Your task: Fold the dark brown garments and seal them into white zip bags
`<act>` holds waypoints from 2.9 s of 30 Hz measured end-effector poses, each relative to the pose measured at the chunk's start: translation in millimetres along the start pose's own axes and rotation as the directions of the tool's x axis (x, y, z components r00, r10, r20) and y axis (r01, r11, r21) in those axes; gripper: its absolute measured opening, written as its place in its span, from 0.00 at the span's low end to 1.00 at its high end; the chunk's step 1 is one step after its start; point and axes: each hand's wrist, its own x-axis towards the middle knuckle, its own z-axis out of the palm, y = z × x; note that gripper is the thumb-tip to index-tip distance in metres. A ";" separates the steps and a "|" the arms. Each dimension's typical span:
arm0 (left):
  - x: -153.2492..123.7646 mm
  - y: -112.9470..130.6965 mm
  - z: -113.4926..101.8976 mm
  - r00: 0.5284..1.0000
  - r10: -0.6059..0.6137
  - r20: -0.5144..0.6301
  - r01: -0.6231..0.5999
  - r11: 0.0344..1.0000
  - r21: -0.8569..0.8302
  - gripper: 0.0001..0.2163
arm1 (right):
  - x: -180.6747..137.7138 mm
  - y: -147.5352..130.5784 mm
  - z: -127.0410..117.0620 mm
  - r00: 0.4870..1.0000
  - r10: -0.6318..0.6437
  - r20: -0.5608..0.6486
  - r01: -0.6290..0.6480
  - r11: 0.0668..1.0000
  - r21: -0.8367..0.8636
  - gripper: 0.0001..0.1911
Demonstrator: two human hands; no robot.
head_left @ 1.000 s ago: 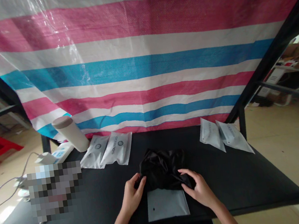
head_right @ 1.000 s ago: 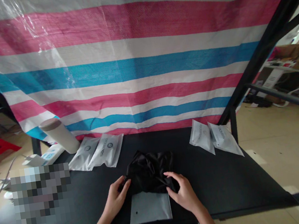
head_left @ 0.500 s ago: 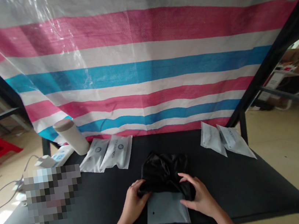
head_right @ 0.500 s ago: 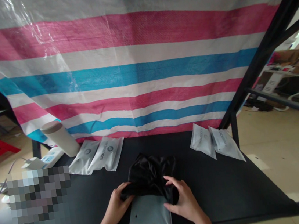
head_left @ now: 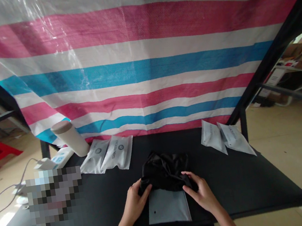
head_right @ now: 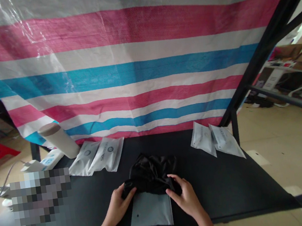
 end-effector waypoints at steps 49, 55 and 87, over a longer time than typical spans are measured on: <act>54.7 -19.3 -6.4 0.983 -0.167 0.074 0.090 0.793 0.602 0.25 | 50.3 8.7 -5.0 0.960 0.230 -0.159 -0.272 0.904 -0.331 0.36; 57.0 -16.2 -6.9 0.980 -0.141 0.142 0.045 0.847 0.530 0.14 | 70.9 18.1 -6.2 0.952 0.305 -0.026 -0.302 0.921 -0.247 0.23; 24.1 -18.5 2.8 0.992 0.002 -0.129 -0.014 0.996 -0.090 0.03 | 56.3 27.3 10.7 0.987 0.148 -0.058 -0.108 0.893 0.437 0.30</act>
